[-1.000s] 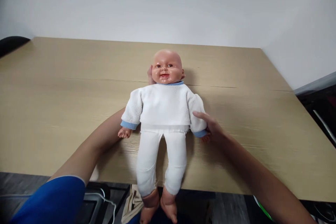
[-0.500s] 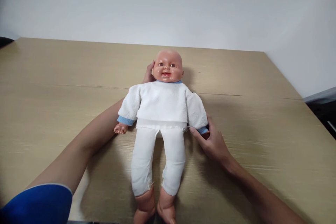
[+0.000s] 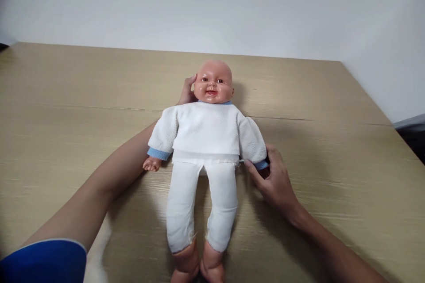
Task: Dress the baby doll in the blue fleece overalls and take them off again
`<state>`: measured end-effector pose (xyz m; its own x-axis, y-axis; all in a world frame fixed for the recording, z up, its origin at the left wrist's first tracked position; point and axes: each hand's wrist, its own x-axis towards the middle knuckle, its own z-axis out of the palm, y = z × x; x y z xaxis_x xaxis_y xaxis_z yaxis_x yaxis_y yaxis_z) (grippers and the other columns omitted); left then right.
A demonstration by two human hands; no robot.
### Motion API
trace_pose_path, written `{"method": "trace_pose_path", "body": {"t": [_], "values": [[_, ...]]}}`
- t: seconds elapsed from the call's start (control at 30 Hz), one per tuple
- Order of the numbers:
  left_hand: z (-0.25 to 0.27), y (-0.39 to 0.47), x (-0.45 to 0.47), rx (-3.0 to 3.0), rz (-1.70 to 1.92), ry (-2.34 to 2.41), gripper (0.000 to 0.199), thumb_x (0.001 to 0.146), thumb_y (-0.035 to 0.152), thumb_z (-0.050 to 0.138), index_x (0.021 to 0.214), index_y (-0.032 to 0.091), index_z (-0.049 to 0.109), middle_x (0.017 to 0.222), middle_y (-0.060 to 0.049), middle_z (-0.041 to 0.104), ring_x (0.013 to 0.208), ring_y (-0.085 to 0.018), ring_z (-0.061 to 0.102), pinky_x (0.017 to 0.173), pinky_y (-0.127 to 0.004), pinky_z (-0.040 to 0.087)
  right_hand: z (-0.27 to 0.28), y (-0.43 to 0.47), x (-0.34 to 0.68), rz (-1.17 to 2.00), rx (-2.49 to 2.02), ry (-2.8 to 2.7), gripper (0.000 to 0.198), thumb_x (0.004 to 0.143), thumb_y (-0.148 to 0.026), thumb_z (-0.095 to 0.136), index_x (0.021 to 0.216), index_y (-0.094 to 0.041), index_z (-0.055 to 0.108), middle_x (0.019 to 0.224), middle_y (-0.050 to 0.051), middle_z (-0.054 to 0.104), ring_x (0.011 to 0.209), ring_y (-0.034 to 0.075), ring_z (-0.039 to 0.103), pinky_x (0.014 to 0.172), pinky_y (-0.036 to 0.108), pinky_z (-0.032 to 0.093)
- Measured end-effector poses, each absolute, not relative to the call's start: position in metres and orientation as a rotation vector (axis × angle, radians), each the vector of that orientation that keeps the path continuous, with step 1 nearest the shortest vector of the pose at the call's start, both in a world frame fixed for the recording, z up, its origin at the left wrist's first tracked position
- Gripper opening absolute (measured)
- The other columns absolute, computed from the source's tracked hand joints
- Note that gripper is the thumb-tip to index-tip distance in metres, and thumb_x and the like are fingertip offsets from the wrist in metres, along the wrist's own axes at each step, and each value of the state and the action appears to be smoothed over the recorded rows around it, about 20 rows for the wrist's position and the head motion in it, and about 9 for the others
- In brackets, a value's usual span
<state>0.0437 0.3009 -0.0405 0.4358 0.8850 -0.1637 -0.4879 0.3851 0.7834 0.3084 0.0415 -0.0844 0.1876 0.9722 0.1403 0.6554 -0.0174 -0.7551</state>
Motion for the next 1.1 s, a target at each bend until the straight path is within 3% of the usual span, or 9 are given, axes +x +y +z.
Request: {"method": "trace_pose_path", "body": {"t": [0.07, 0.2, 0.37, 0.47, 0.57, 0.73, 0.87, 0.97, 1.1], "values": [[-0.048, 0.307, 0.049, 0.710, 0.999, 0.586, 0.076, 0.118, 0.066, 0.056, 0.176, 0.018, 0.067, 0.150, -0.004, 0.094, 0.177, -0.031, 0.064, 0.156, -0.050, 0.040, -0.085, 0.042, 0.309, 0.567, -1.740, -1.539, 0.070, 0.107, -0.083, 0.080, 0.149, -0.027, 0.073, 0.134, 0.016, 0.083, 0.117, 0.040, 0.079, 0.108, 0.058, 0.064], [-0.058, 0.319, 0.046, 0.779, 0.919, 0.543, 0.083, 0.114, 0.077, 0.057, 0.165, 0.014, 0.075, 0.146, -0.009, 0.095, 0.179, -0.040, 0.061, 0.156, -0.056, 0.040, -0.085, 0.043, 0.309, 0.559, -1.721, -1.543, 0.067, 0.109, -0.081, 0.079, 0.148, -0.027, 0.072, 0.134, 0.016, 0.083, 0.118, 0.039, 0.079, 0.112, 0.057, 0.064], [-0.072, 0.346, 0.025, 0.906, 0.697, 0.532, 0.068, 0.106, 0.083, 0.061, 0.136, 0.028, 0.088, 0.118, -0.008, 0.099, 0.183, -0.049, 0.049, 0.162, -0.066, 0.014, -0.080, 0.042, 0.307, 0.560, -1.713, -1.563, 0.061, 0.111, -0.076, 0.078, 0.146, -0.027, 0.070, 0.136, 0.017, 0.082, 0.122, 0.039, 0.078, 0.114, 0.056, 0.064], [-0.079, 0.360, 0.017, 0.952, 0.649, 0.548, 0.071, 0.101, 0.087, 0.062, 0.135, 0.031, 0.087, 0.115, -0.007, 0.099, 0.186, -0.052, 0.041, 0.162, -0.068, 0.001, -0.078, 0.042, 0.307, 0.568, -1.707, -1.561, 0.059, 0.111, -0.075, 0.078, 0.145, -0.027, 0.070, 0.135, 0.016, 0.082, 0.121, 0.038, 0.078, 0.114, 0.056, 0.064], [-0.084, 0.365, 0.017, 0.979, 0.647, 0.549, 0.072, 0.101, 0.090, 0.063, 0.135, 0.031, 0.087, 0.116, -0.007, 0.099, 0.187, -0.052, 0.039, 0.162, -0.067, -0.004, -0.078, 0.042, 0.307, 0.564, -1.700, -1.564, 0.056, 0.112, -0.072, 0.077, 0.146, -0.028, 0.069, 0.138, 0.016, 0.082, 0.124, 0.039, 0.077, 0.117, 0.056, 0.064], [-0.086, 0.365, 0.022, 1.004, 0.671, 0.539, 0.086, 0.096, 0.098, 0.073, 0.142, 0.027, 0.087, 0.122, -0.013, 0.098, 0.188, -0.058, 0.039, 0.162, -0.071, 0.001, -0.079, 0.041, 0.308, 0.576, -1.698, -1.570, 0.057, 0.111, -0.071, 0.079, 0.146, -0.027, 0.069, 0.137, 0.017, 0.081, 0.123, 0.040, 0.076, 0.115, 0.057, 0.064], [-0.085, 0.364, 0.025, 1.055, 0.695, 0.515, 0.092, 0.101, 0.096, 0.070, 0.153, 0.021, 0.084, 0.133, -0.014, 0.097, 0.188, -0.055, 0.042, 0.165, -0.069, 0.004, -0.079, 0.040, 0.309, 0.586, -1.700, -1.570, 0.056, 0.112, -0.071, 0.078, 0.146, -0.027, 0.070, 0.135, 0.016, 0.081, 0.120, 0.038, 0.076, 0.114, 0.056, 0.064], [-0.083, 0.362, 0.027, 1.101, 0.728, 0.495, 0.097, 0.103, 0.097, 0.068, 0.161, 0.020, 0.082, 0.144, -0.014, 0.095, 0.187, -0.053, 0.048, 0.165, -0.068, 0.015, -0.079, 0.040, 0.309, 0.585, -1.703, -1.575, 0.056, 0.112, -0.071, 0.078, 0.147, -0.027, 0.070, 0.134, 0.015, 0.081, 0.118, 0.038, 0.077, 0.113, 0.056, 0.065], [-0.077, 0.352, 0.030, 1.143, 0.785, 0.469, 0.097, 0.101, 0.097, 0.074, 0.169, 0.027, 0.078, 0.156, -0.012, 0.091, 0.185, -0.052, 0.053, 0.162, -0.069, 0.032, -0.079, 0.039, 0.310, 0.570, -1.712, -1.577, 0.057, 0.112, -0.074, 0.078, 0.146, -0.029, 0.070, 0.133, 0.015, 0.081, 0.118, 0.038, 0.077, 0.114, 0.056, 0.065]]}}
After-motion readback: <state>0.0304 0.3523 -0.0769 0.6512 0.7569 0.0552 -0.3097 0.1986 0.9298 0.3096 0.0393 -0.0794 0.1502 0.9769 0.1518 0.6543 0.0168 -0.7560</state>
